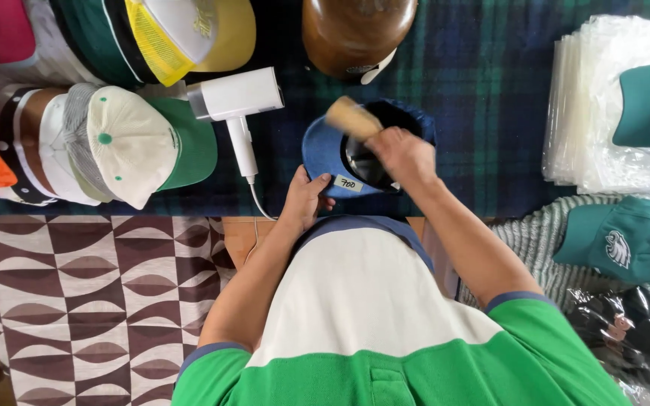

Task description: Cleaning and inspecting a denim baseball cap using a wooden brush and a lint roller.

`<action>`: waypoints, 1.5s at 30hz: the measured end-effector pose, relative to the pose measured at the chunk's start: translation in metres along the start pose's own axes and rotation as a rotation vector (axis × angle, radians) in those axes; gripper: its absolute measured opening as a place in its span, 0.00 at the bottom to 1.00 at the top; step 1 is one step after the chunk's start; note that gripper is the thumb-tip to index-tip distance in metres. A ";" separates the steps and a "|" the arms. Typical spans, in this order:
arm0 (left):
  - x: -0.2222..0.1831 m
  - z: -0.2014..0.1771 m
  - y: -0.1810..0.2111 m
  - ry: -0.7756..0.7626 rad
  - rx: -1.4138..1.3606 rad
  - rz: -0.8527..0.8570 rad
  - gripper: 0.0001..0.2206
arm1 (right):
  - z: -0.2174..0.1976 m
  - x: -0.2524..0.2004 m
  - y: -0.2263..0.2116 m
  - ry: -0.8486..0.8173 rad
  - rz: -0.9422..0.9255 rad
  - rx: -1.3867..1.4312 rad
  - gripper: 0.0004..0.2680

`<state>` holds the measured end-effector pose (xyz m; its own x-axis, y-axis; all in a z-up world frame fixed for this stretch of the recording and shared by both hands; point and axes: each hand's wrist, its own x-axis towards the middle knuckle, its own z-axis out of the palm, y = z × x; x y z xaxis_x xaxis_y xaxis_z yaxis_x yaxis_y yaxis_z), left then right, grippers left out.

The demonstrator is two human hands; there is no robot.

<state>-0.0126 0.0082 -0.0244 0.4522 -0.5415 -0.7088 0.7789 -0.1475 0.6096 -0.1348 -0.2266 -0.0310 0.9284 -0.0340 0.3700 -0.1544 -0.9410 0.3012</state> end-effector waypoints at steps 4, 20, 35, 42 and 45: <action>0.001 0.000 0.004 -0.017 0.021 0.010 0.14 | -0.010 -0.010 -0.013 0.029 0.018 -0.090 0.07; -0.008 0.009 0.015 -0.040 0.031 -0.019 0.10 | -0.036 0.011 -0.022 -0.040 0.168 0.411 0.14; 0.011 0.000 0.016 -0.071 0.023 -0.026 0.13 | -0.037 0.035 -0.032 -0.004 0.328 0.286 0.14; 0.014 -0.004 0.028 -0.098 0.056 -0.084 0.13 | -0.029 0.025 -0.021 -0.053 0.637 0.189 0.13; 0.003 0.007 0.042 -0.174 0.062 -0.059 0.12 | -0.061 0.039 -0.044 -0.010 0.363 0.448 0.11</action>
<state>0.0190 -0.0052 0.0014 0.3201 -0.6644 -0.6753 0.7714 -0.2309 0.5929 -0.1122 -0.1663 0.0243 0.8461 -0.3826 0.3711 -0.3077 -0.9192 -0.2459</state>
